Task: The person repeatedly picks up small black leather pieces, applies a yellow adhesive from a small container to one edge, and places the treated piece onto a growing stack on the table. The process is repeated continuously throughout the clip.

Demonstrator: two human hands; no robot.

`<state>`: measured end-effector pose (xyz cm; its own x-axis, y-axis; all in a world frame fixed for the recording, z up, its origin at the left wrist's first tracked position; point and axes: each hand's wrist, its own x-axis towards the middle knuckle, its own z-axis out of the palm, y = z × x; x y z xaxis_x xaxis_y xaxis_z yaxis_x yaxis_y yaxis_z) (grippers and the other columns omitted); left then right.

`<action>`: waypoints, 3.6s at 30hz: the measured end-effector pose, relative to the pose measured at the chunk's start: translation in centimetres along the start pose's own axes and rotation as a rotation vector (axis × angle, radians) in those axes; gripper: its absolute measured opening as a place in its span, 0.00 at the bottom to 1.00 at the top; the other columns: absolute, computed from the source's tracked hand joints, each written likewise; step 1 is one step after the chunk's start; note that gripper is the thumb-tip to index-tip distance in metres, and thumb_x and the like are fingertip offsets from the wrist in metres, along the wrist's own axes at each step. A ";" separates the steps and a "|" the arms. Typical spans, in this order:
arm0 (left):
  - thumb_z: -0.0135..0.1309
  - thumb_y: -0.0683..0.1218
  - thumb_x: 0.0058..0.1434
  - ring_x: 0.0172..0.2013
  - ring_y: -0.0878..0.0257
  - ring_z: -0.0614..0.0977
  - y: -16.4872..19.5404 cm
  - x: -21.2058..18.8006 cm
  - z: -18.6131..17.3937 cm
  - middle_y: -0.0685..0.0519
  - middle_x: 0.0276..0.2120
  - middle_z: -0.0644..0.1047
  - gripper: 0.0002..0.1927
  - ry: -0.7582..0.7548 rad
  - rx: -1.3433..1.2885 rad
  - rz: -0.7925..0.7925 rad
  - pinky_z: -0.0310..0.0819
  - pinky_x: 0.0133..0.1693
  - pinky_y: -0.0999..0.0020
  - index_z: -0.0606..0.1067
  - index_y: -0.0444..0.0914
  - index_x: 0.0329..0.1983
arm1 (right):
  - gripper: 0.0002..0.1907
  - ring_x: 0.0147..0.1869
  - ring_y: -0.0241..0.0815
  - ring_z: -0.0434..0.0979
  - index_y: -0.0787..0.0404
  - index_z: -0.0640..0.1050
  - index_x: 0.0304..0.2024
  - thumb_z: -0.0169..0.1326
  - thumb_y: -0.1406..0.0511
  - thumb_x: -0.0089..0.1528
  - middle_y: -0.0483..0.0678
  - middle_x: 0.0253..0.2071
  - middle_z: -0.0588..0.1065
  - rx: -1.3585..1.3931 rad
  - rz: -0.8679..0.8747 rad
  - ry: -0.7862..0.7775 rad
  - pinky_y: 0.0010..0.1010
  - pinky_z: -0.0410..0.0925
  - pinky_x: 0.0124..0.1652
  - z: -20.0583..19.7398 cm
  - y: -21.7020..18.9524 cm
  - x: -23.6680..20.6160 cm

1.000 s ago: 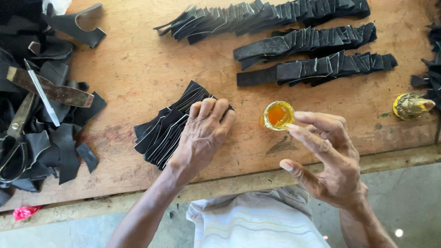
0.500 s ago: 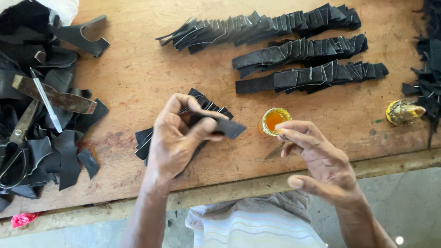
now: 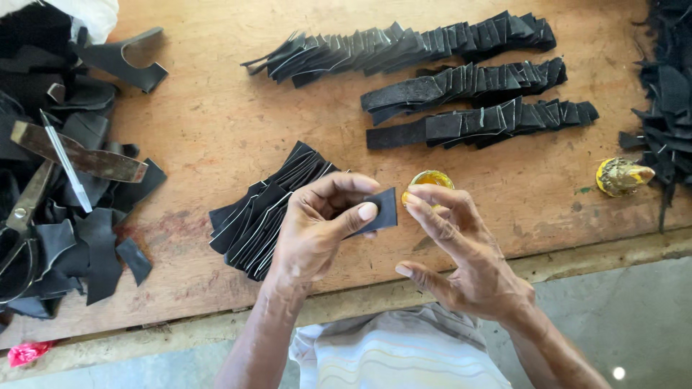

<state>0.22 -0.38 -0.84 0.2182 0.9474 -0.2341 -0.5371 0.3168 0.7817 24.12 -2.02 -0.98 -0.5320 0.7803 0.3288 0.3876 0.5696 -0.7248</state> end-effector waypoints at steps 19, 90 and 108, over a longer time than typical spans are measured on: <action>0.60 0.36 0.62 0.37 0.66 0.83 -1.3 0.6 -0.4 0.50 0.38 0.82 0.09 0.042 -0.032 0.045 0.82 0.38 0.71 0.77 0.31 0.45 | 0.47 0.75 0.59 0.55 0.57 0.60 0.72 0.68 0.59 0.56 0.61 0.76 0.50 -0.072 -0.114 0.024 0.47 0.66 0.62 0.7 -0.7 2.5; 0.61 0.35 0.64 0.40 0.56 0.79 1.5 -7.0 -2.3 0.48 0.40 0.76 0.08 0.473 1.626 0.624 0.74 0.42 0.61 0.79 0.34 0.45 | 0.34 0.70 0.55 0.56 0.55 0.82 0.54 0.68 0.49 0.48 0.56 0.70 0.61 -0.578 0.028 -0.056 0.48 0.58 0.64 -4.8 0.6 -0.3; 0.64 0.37 0.59 0.44 0.56 0.75 -4.8 -8.7 -4.0 0.50 0.44 0.76 0.17 0.631 1.679 0.556 0.70 0.47 0.60 0.79 0.35 0.53 | 0.26 0.73 0.57 0.49 0.61 0.82 0.47 0.68 0.56 0.49 0.53 0.73 0.52 -0.578 0.114 -0.397 0.50 0.54 0.68 -3.9 2.1 4.8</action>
<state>-2.37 -9.92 -4.87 -0.1806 0.9123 0.3677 0.9070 0.0099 0.4209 25.35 3.89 1.45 -0.6559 0.7528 -0.0552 0.7360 0.6215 -0.2684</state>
